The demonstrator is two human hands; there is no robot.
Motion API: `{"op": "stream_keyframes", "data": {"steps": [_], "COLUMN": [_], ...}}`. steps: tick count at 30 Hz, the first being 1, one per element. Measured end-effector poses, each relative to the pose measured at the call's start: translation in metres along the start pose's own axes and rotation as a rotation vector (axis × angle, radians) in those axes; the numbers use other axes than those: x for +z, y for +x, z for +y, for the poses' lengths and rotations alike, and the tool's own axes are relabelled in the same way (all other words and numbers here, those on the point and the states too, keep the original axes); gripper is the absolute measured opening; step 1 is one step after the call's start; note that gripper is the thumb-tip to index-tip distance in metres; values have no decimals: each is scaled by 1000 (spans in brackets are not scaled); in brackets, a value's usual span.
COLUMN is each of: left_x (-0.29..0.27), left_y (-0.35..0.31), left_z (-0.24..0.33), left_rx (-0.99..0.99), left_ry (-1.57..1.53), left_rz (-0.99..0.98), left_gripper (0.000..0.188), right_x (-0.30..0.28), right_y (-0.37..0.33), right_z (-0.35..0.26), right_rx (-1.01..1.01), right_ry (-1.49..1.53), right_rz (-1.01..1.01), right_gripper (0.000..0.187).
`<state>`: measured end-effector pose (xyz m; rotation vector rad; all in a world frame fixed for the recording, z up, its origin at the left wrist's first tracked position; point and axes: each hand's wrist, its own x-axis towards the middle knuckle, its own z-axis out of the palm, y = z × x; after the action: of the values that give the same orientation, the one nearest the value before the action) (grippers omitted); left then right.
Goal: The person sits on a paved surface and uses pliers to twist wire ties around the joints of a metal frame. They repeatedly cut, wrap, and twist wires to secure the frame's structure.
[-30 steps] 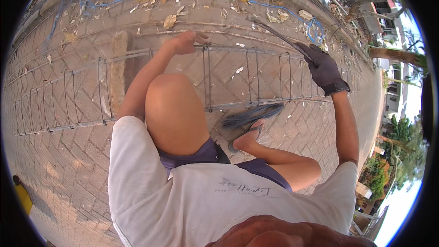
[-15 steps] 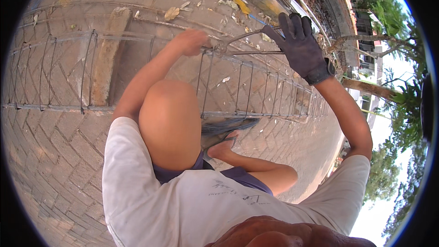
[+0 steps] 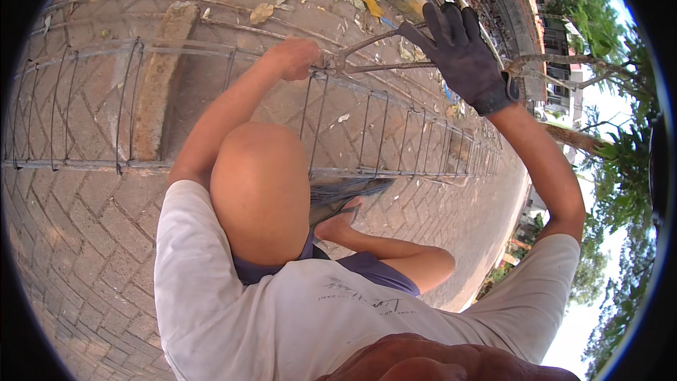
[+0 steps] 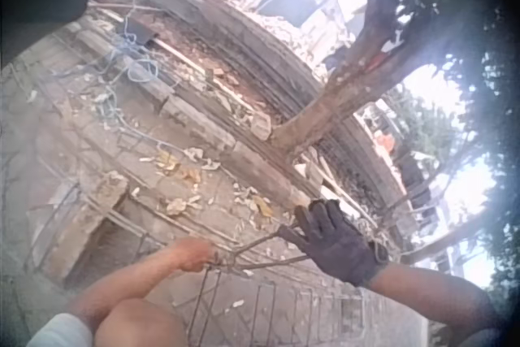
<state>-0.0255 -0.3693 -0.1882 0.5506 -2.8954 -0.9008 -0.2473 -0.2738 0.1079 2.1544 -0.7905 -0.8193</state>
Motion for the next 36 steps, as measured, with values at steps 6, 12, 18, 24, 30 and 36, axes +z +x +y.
{"op": "stream_keyframes", "data": {"steps": [6,12,18,24,30,36], "left_x": [-2,3,4,4,1,2], "left_y": [0,-1,4,2,2,2], "left_z": [-1,-4,-6,-4,-5,-5], "left_rx": [2,31,-2,-13,-18,41], "left_ry": [-61,-90,-106,-89,-123,-116], "left_rz": [-11,9,-65,-36,-54,-17], "left_gripper": [49,56,55,53,51,58], "right_x": [13,24,20,7,-1,-41], "right_y": [4,9,9,9,0,-39], "right_z": [7,7,11,13,7,-66], "right_rx": [-67,-116,-159,-153,455,793], "right_ry": [39,-53,-38,75,1228,1857], "right_rz": [20,51,-7,-176,-1262,-1238], "right_gripper": [80,76,63,52,31,35]}}
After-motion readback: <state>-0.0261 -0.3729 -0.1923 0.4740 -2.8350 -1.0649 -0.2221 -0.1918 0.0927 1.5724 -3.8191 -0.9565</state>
